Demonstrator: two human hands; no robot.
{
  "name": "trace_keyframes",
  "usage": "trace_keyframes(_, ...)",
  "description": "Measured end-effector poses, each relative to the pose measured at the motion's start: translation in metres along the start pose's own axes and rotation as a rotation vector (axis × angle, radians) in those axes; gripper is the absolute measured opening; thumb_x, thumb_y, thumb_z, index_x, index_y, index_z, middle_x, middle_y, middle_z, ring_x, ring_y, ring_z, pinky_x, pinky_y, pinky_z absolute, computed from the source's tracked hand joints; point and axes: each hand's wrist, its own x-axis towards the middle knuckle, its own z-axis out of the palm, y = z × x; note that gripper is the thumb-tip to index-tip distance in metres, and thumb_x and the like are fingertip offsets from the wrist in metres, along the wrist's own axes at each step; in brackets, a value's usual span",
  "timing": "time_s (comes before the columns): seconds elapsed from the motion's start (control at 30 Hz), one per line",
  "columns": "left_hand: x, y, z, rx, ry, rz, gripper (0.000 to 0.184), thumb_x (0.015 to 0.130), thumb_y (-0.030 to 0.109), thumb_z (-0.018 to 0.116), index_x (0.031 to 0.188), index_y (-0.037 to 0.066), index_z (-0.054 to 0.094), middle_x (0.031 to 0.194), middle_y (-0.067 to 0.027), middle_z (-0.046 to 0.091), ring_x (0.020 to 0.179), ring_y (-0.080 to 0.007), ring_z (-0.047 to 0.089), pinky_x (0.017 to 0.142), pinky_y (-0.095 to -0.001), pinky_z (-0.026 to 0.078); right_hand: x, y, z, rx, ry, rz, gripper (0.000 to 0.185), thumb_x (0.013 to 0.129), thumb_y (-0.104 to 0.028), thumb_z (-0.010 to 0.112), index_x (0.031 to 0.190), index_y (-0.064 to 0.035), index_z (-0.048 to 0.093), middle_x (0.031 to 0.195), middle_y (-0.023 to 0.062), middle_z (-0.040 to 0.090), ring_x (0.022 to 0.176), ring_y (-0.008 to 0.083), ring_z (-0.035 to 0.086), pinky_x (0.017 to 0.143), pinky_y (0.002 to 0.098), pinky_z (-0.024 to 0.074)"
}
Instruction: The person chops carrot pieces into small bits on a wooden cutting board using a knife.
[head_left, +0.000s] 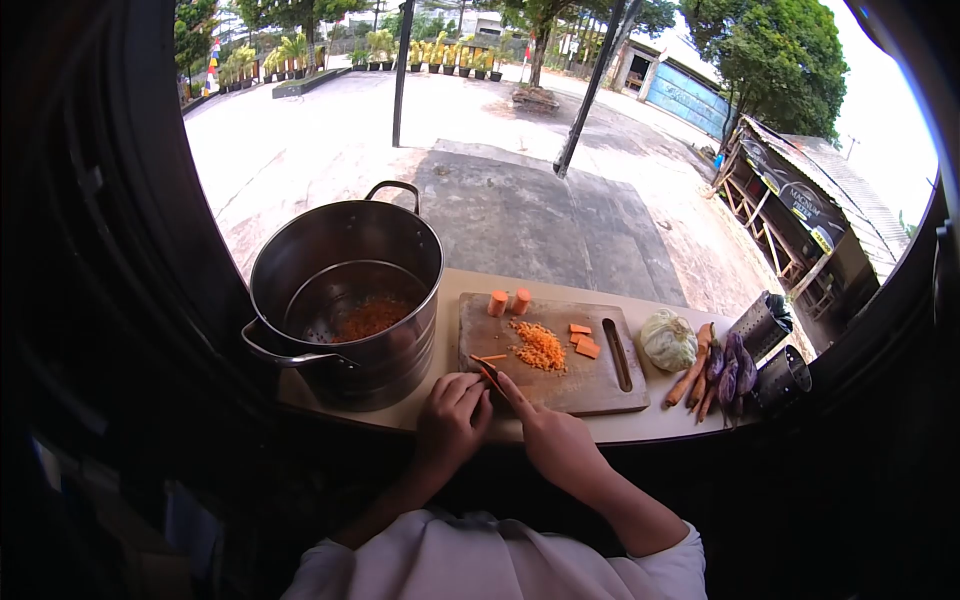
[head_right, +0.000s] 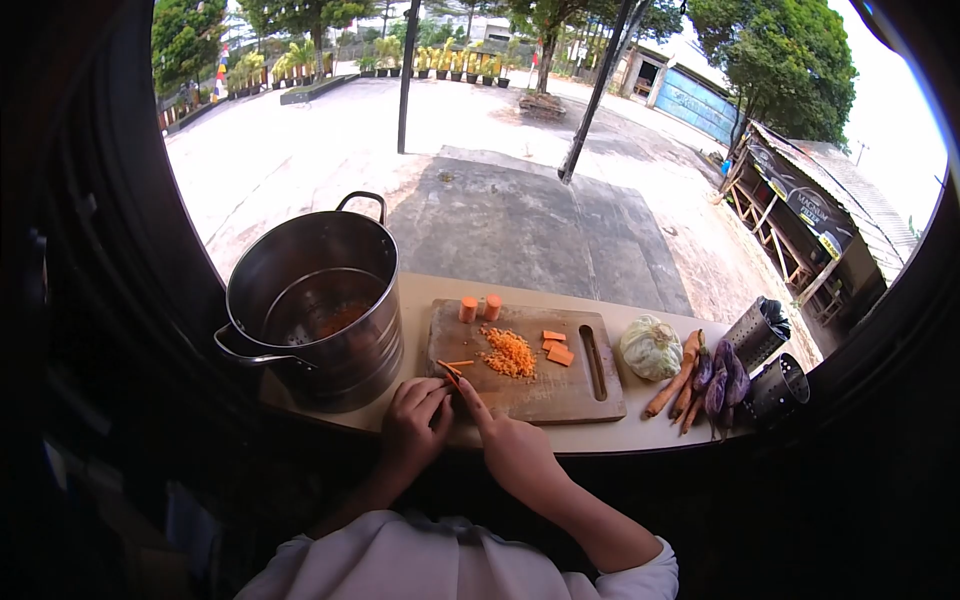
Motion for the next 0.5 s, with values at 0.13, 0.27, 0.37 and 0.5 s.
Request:
trace_keyframes(0.13,0.0,0.0,0.0,0.004,-0.004,-0.004,0.016,0.088,0.007,0.069,0.102,-0.001,0.073,0.105,-0.0128,0.071,0.103,-0.0326,0.067,0.091,-0.0427,0.055,0.001,0.004,-0.004,0.036,-0.011,-0.027,0.089,0.086,0.001,0.054,0.166,-0.0136,0.019,0.078,0.0198,0.068,0.066,0.0358,0.07,0.061,0.047,0.0555)
trace_keyframes(0.27,0.0,0.0,0.001,-0.01,-0.01,-0.023,0.016,0.088,0.006,0.069,0.102,-0.001,0.074,0.105,-0.0125,0.071,0.103,-0.0326,0.067,0.091,-0.0427,0.055,0.001,0.006,0.001,0.061,0.028,-0.051,0.09,0.085,0.002,0.054,0.166,-0.0135,0.018,0.071,0.0198,0.067,0.063,0.0372,0.069,0.06,0.0488,0.0537)
trace_keyframes(0.37,0.001,0.001,0.0,-0.017,-0.015,-0.028,0.017,0.088,0.006,0.07,0.103,0.0,0.074,0.105,-0.0123,0.071,0.104,-0.0325,0.067,0.091,-0.0425,0.054,0.003,0.002,-0.007,0.027,-0.064,-0.032,0.094,0.083,0.002,0.056,0.166,-0.0075,0.015,0.082,0.0197,0.069,0.069,0.0355,0.071,0.063,0.0453,0.0564)
trace_keyframes(0.5,0.001,0.0,0.0,-0.017,-0.022,-0.027,0.017,0.088,0.006,0.07,0.104,0.0,0.073,0.105,-0.012,0.071,0.104,-0.0325,0.066,0.091,-0.0425,0.054,0.008,0.002,-0.017,0.031,-0.163,-0.003,0.095,0.082,0.003,0.056,0.166,-0.0065,0.013,0.076,0.0218,0.068,0.067,0.037,0.07,0.062,0.0472,0.0555)
